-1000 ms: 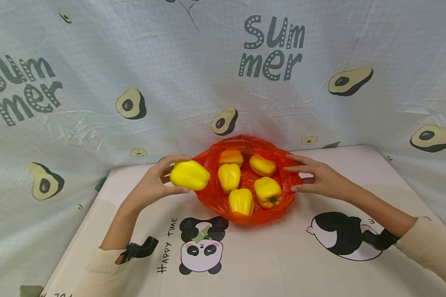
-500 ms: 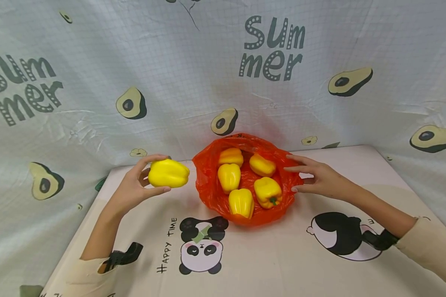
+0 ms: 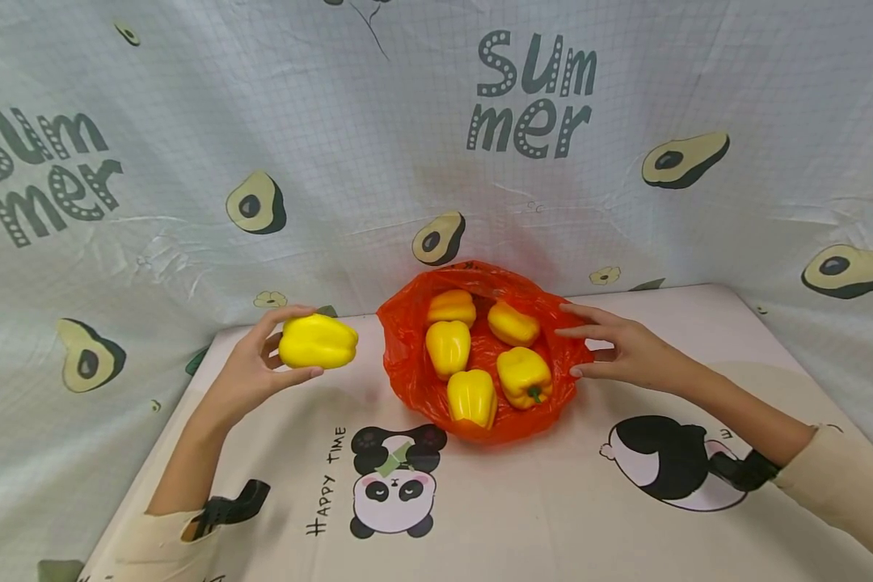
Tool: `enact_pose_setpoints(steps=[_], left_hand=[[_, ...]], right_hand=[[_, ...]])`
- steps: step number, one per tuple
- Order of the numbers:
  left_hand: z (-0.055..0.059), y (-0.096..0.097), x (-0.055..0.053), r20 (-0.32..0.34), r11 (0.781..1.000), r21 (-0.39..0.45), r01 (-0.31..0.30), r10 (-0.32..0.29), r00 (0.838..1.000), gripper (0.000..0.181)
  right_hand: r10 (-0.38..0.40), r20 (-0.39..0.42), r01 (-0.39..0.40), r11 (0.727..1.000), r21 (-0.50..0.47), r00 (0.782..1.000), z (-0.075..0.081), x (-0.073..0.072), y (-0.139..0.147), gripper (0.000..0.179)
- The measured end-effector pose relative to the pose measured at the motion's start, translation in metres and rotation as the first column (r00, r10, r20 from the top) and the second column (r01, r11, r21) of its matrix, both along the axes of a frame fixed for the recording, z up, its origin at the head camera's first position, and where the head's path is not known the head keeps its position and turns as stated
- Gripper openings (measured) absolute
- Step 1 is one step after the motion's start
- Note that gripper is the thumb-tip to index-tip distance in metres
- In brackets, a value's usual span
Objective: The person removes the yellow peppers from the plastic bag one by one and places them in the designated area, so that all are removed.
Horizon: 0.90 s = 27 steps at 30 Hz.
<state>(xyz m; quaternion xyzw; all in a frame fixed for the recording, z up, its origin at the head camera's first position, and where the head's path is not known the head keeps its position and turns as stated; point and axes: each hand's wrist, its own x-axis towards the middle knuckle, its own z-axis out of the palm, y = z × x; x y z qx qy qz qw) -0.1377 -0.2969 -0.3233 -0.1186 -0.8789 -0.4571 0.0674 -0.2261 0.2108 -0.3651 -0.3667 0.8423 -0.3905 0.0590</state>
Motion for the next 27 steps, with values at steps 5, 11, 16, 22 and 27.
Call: enact_pose_setpoints(steps=[5,11,16,22,27], left_hand=[[-0.001,-0.005,0.001,0.009,1.000,0.006,-0.014,0.014,1.000,0.077],[-0.001,-0.013,0.001,0.000,1.000,0.016,-0.016,0.016,1.000,0.078],[-0.004,-0.020,-0.001,-0.024,1.000,0.007,-0.020,0.020,1.000,0.077],[-0.008,-0.026,-0.001,-0.029,0.999,0.007,-0.042,0.042,0.999,0.078],[-0.009,-0.029,0.000,-0.033,0.997,-0.009,-0.081,0.081,0.996,0.078]], right_hand=[[-0.004,0.011,0.004,1.000,0.002,1.000,-0.001,0.000,0.000,0.058],[-0.007,0.004,0.007,1.000,0.007,1.000,-0.002,0.000,0.000,0.057],[0.010,-0.010,-0.010,1.000,-0.007,1.000,-0.003,0.000,0.000,0.057],[0.005,-0.002,-0.005,1.000,-0.001,1.000,-0.002,0.000,-0.001,0.058],[0.004,0.004,-0.004,1.000,-0.005,1.000,-0.003,0.001,-0.001,0.057]])
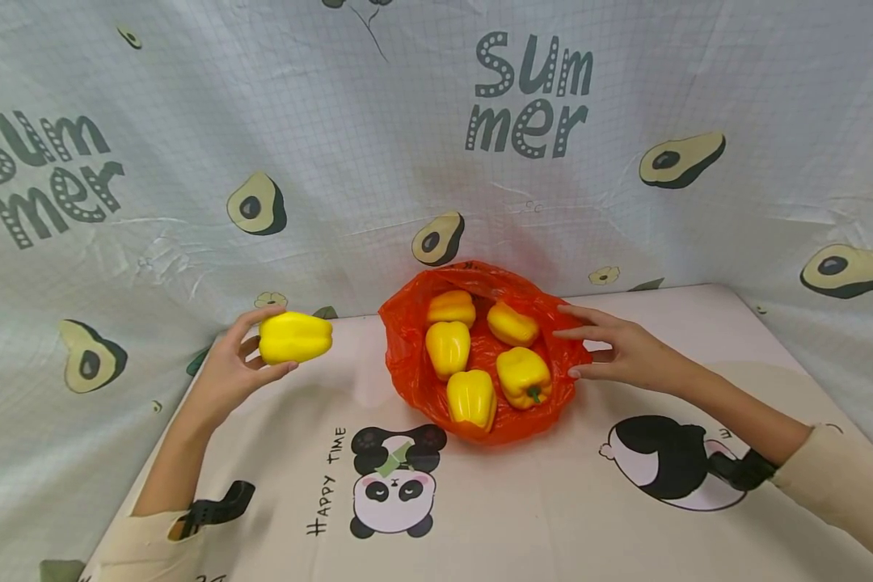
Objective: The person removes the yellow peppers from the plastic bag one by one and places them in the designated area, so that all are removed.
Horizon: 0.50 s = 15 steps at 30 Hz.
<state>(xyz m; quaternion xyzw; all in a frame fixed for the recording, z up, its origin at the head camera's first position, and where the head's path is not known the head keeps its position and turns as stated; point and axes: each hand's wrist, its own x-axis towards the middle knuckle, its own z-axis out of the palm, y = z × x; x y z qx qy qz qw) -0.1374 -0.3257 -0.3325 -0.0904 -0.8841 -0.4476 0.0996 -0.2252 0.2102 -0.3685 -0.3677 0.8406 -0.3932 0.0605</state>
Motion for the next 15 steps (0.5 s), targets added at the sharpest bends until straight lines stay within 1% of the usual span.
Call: enact_pose_setpoints(steps=[3,9,12,15], left_hand=[[-0.002,-0.002,-0.001,-0.006,0.999,-0.016,-0.033,0.033,0.999,0.077],[-0.008,-0.008,-0.005,-0.045,0.994,-0.063,-0.093,0.090,0.995,0.077],[-0.011,-0.012,-0.006,-0.039,0.991,-0.069,-0.118,0.115,0.993,0.077],[-0.013,-0.016,-0.008,-0.022,0.989,-0.055,-0.138,0.137,0.990,0.077]], right_hand=[[0.000,-0.007,0.000,1.000,0.000,1.000,-0.001,0.000,0.001,0.057],[-0.003,-0.005,0.003,1.000,0.000,1.000,-0.001,0.000,0.001,0.056],[-0.005,-0.001,0.005,1.000,0.004,1.000,-0.001,-0.001,0.001,0.057],[-0.007,-0.001,0.007,1.000,0.007,1.000,-0.001,-0.001,0.002,0.057]])
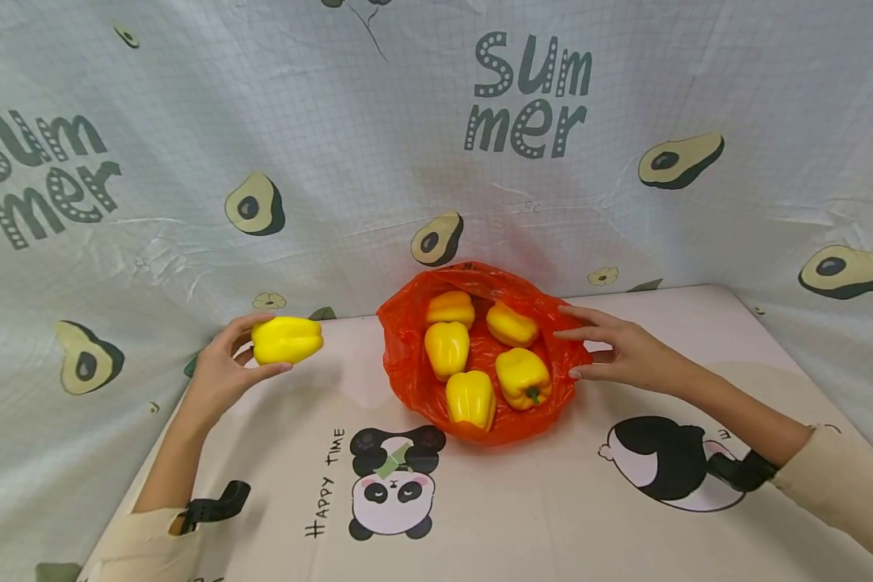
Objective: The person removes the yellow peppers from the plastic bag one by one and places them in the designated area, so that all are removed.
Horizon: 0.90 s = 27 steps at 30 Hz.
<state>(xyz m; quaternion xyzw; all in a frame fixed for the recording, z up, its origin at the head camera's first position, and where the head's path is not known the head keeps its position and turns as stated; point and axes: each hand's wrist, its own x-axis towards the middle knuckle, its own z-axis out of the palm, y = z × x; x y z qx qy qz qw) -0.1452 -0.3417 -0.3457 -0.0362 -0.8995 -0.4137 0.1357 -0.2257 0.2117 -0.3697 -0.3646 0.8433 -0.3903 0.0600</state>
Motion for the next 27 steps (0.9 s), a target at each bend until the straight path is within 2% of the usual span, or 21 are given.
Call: enact_pose_setpoints(steps=[5,10,19,27], left_hand=[[-0.006,-0.009,-0.005,0.016,0.999,0.027,-0.022,0.021,1.000,0.077],[-0.013,-0.014,-0.008,0.031,0.999,-0.001,-0.036,0.036,0.999,0.076],[-0.025,-0.021,-0.013,0.051,0.997,0.002,-0.074,0.074,0.996,0.076],[-0.032,-0.030,-0.018,0.081,0.995,-0.010,-0.099,0.100,0.992,0.076]], right_hand=[[-0.002,-0.004,0.002,1.000,0.003,1.000,0.000,0.000,0.000,0.057],[-0.004,0.001,0.004,1.000,0.004,1.000,0.000,0.000,0.000,0.057],[0.001,0.013,-0.001,1.000,0.002,1.000,0.001,-0.002,-0.001,0.058],[-0.002,0.002,0.002,1.000,0.012,1.000,0.002,-0.001,-0.001,0.057]])
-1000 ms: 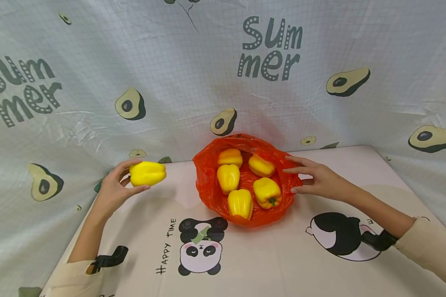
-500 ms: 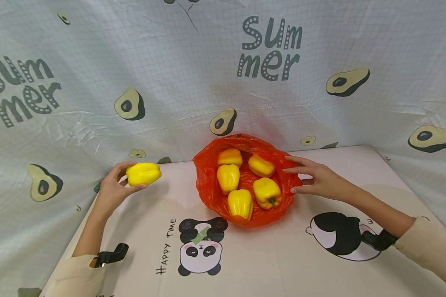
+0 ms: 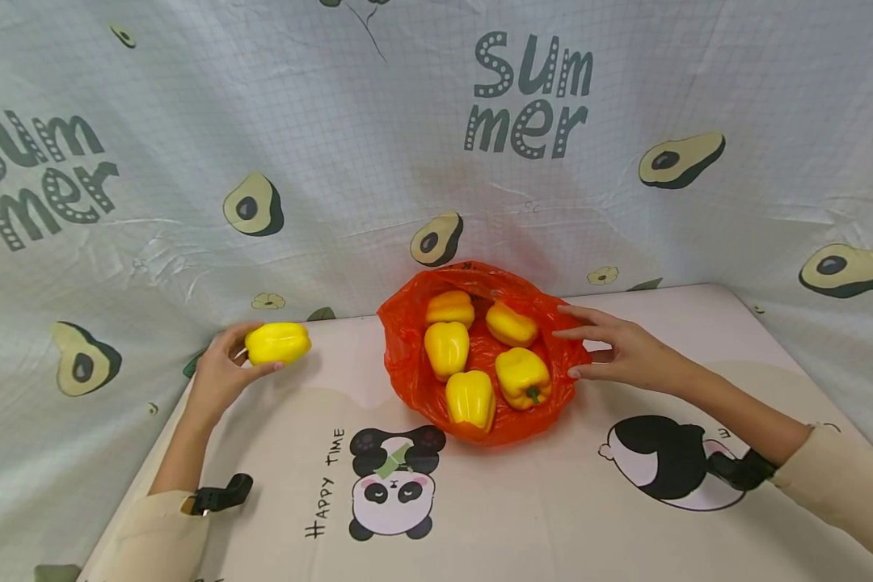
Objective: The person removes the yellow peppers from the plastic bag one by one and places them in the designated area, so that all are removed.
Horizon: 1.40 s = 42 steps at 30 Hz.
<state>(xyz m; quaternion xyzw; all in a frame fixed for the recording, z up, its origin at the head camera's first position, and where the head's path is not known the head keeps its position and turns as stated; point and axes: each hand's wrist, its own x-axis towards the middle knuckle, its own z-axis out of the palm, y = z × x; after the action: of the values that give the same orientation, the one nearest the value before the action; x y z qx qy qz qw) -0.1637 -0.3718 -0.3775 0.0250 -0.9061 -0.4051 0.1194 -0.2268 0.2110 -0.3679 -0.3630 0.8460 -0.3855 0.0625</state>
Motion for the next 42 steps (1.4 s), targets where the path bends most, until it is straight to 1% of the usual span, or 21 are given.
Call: enact_pose_setpoints(steps=[6,11,15,21,26,30,33,38,42], left_hand=[[-0.002,-0.010,-0.007,0.027,1.000,0.016,-0.010,0.009,1.000,0.076],[-0.003,-0.018,-0.015,0.055,0.999,0.047,-0.002,-0.001,0.999,0.078],[-0.005,-0.025,-0.021,0.053,0.998,0.065,0.013,-0.016,0.998,0.077],[-0.008,-0.032,-0.028,0.046,0.997,0.055,0.047,-0.050,0.998,0.077],[-0.007,-0.036,-0.033,0.051,0.998,0.032,0.048,-0.049,0.997,0.076],[-0.006,-0.040,-0.036,0.078,0.999,0.031,0.043,-0.045,0.996,0.077],[-0.007,-0.041,-0.038,0.111,0.999,0.028,0.029,-0.032,0.993,0.077],[-0.010,-0.040,-0.041,0.170,0.999,0.030,-0.022,0.017,0.985,0.080],[-0.013,-0.040,-0.042,0.188,0.998,0.036,-0.060,0.052,0.981,0.081]], right_hand=[[0.005,-0.006,-0.005,1.000,0.000,1.000,-0.001,0.000,-0.001,0.057],[0.005,0.000,-0.005,1.000,-0.003,1.000,0.000,0.000,-0.001,0.056],[0.004,0.003,-0.004,1.000,-0.007,1.000,-0.001,0.001,-0.001,0.057],[0.009,-0.001,-0.009,1.000,-0.005,1.000,-0.003,0.000,-0.001,0.056],[0.002,0.001,-0.002,1.000,0.008,1.000,-0.004,0.000,-0.003,0.057],[0.000,-0.003,0.000,1.000,0.015,1.000,-0.004,-0.001,-0.004,0.058],[0.003,-0.002,-0.003,1.000,0.018,1.000,-0.004,-0.001,-0.005,0.058],[0.005,0.010,-0.005,1.000,0.017,1.000,-0.005,-0.003,-0.006,0.058],[0.004,0.009,-0.005,1.000,0.013,1.000,-0.004,-0.002,-0.006,0.058]])
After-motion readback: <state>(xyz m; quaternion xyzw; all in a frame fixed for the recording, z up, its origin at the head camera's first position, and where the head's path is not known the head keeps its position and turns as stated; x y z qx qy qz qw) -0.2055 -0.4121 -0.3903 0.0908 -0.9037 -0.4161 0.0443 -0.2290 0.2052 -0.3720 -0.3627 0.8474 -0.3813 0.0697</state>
